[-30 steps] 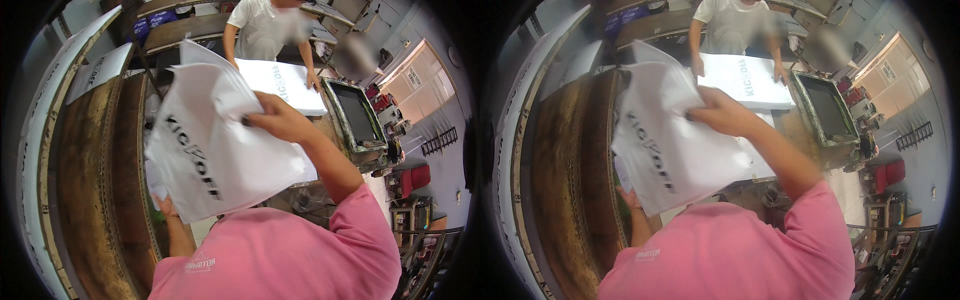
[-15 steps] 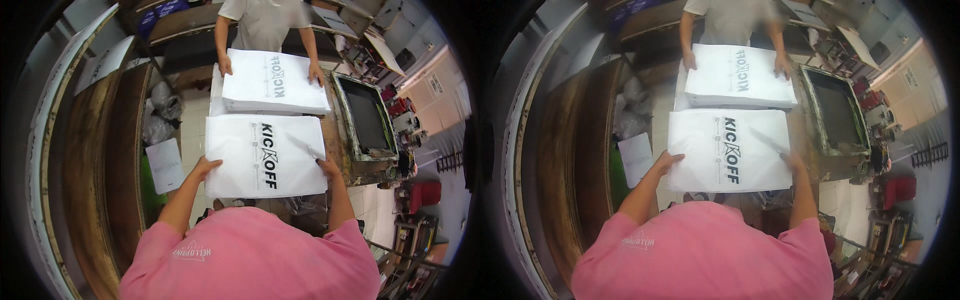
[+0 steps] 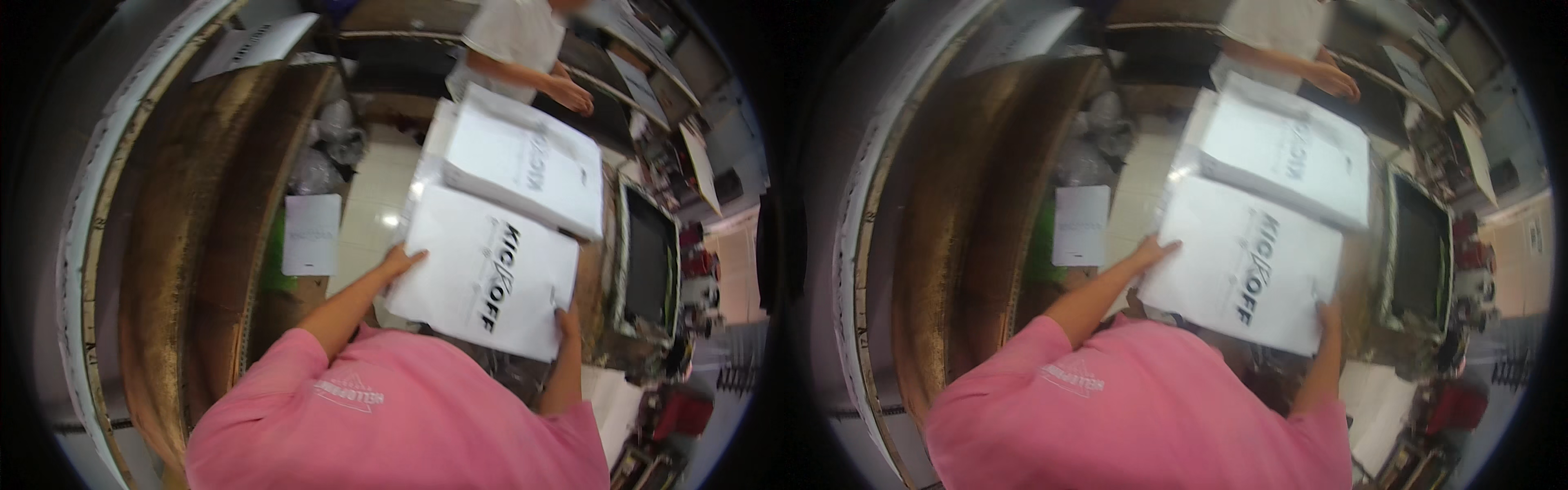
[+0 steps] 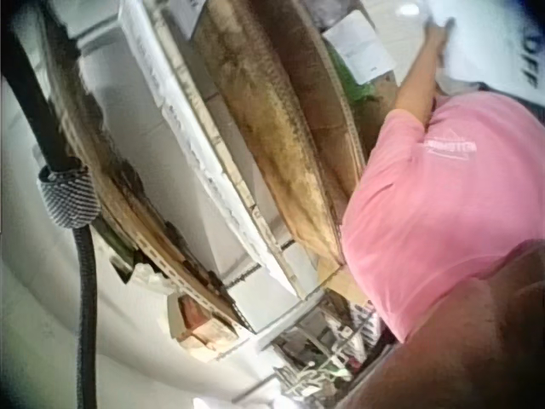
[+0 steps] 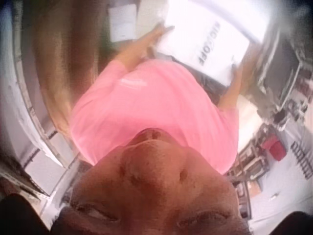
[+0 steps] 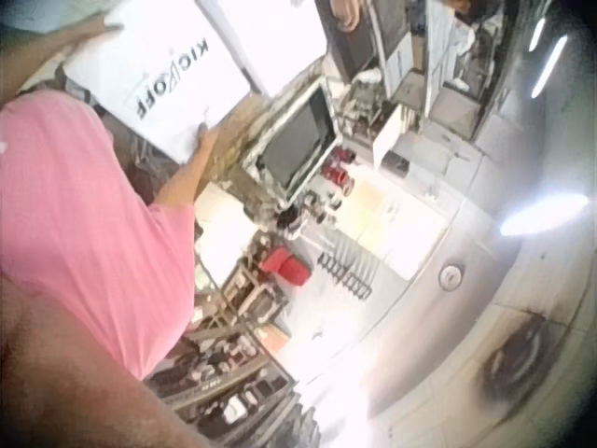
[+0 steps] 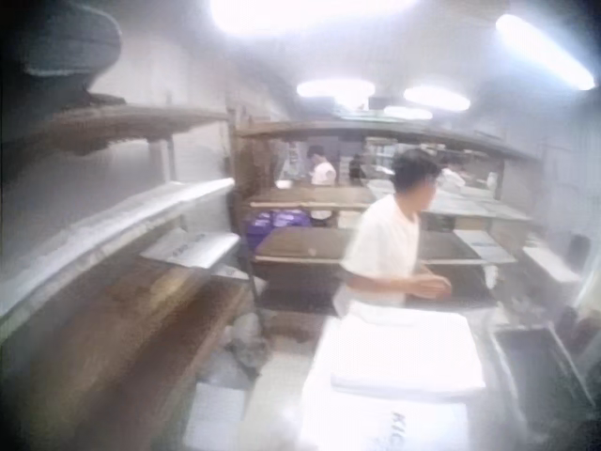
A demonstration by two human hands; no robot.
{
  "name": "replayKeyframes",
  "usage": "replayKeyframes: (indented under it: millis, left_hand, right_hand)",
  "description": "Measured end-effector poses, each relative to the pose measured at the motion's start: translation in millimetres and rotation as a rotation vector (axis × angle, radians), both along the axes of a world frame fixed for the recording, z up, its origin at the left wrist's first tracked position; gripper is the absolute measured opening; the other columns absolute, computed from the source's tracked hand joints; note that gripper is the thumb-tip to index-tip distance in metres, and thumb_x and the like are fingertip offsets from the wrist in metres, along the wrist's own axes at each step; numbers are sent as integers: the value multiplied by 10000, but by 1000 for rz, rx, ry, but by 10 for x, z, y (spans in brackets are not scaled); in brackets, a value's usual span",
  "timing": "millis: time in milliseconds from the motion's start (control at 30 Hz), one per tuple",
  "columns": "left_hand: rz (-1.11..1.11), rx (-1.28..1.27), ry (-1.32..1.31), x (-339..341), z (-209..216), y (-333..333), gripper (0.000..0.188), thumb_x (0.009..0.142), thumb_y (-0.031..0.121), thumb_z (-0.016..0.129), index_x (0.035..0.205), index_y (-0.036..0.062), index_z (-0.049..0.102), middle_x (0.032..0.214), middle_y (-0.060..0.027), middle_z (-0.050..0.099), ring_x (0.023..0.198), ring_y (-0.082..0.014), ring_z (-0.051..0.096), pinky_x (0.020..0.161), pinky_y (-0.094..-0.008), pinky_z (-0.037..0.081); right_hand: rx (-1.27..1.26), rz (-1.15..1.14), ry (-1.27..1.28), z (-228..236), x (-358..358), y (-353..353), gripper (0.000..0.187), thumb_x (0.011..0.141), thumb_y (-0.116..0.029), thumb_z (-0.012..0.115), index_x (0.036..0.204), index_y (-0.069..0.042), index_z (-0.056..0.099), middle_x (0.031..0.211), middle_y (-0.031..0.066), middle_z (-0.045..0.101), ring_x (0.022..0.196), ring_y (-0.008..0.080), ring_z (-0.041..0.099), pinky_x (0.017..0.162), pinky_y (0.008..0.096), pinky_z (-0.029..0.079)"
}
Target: The person organizes white plastic bags on a wooden table, including counting them and rolling a stack into a bundle before placing the bundle onto a shelf.
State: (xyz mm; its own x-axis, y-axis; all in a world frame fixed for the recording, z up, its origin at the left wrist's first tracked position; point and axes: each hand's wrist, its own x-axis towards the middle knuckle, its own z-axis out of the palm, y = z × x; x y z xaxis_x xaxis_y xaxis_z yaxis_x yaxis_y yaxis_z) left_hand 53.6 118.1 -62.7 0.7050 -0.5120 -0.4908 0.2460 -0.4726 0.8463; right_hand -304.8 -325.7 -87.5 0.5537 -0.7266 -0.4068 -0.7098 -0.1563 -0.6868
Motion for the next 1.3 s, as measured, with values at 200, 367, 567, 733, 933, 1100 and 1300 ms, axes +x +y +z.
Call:
replayKeyframes:
  millis: [200, 367, 567, 733, 933, 1100, 1300]
  left_hand:
    - [-231, 153, -311, 895, 492, 504, 460, 922, 392, 746, 1122, -23, 736, 1050, -147, 753, 906, -257, 707, 823, -365, 561]
    - [449, -603, 66, 2799, 1914, 1405, 340, 1026, 342, 650, 1024, 6, 700, 940, -98, 733, 857, -188, 712, 789, -337, 596]
    - [884, -1178, 166, 5914, 1708, 3084, 717, 1058, 329, 578, 1494, -145, 262, 1507, -336, 406, 1405, -422, 451, 1190, -525, 409]
    - [860, -1164, 129, 7142, 1449, 3023, 956, 1029, 440, 600, 1576, -119, 50, 1651, -311, 143, 1558, -420, 137, 1284, -512, 173]
    - [971, -1084, 286, 7811, 1514, 2582, 994, 914, 584, 702, 1517, -60, 245, 1541, -292, 295, 1373, -394, 380, 1110, -490, 403]
    - [1091, -946, 538, 8206, 1770, 2595, 755, 811, 618, 811, 1178, 10, 556, 986, -143, 580, 825, -253, 590, 718, -370, 549]
    - [956, -540, 215, 8595, 1689, 2735, 624, 887, 557, 757, 1238, 70, 585, 1156, -131, 580, 982, -298, 588, 711, -423, 571]
  right_hand:
    - [-427, -17, 501, 176, 259, 361, 807, 909, -386, 694, 1522, 41, 390, 1451, 302, 528, 1362, 428, 513, 1120, 482, 430]
    - [-936, -207, 618, 683, 356, 877, 621, 955, -373, 647, 1410, 27, 511, 1342, 298, 581, 1255, 416, 576, 1061, 502, 474]
    - [-1003, -374, 97, 999, 793, 1944, 480, 995, -235, 613, 1351, 79, 547, 1283, 278, 607, 1209, 418, 583, 1051, 491, 454]
    - [-777, -296, 67, 1305, 1142, 3067, 479, 960, -166, 651, 1339, 103, 538, 1247, 277, 613, 1179, 413, 584, 1038, 489, 443]
    - [-745, -250, 262, 1507, 1084, 4092, 484, 950, -155, 648, 1350, 94, 541, 1314, 284, 593, 1233, 420, 563, 1079, 491, 426]
    - [-770, -378, 274, 1541, 1036, 4456, 463, 940, -157, 654, 1307, 108, 555, 1272, 273, 612, 1189, 421, 579, 1060, 498, 431]
    - [-714, -369, 205, 1462, 748, 4520, 443, 952, -190, 651, 1279, 100, 577, 1258, 266, 625, 1203, 422, 579, 1075, 482, 428]
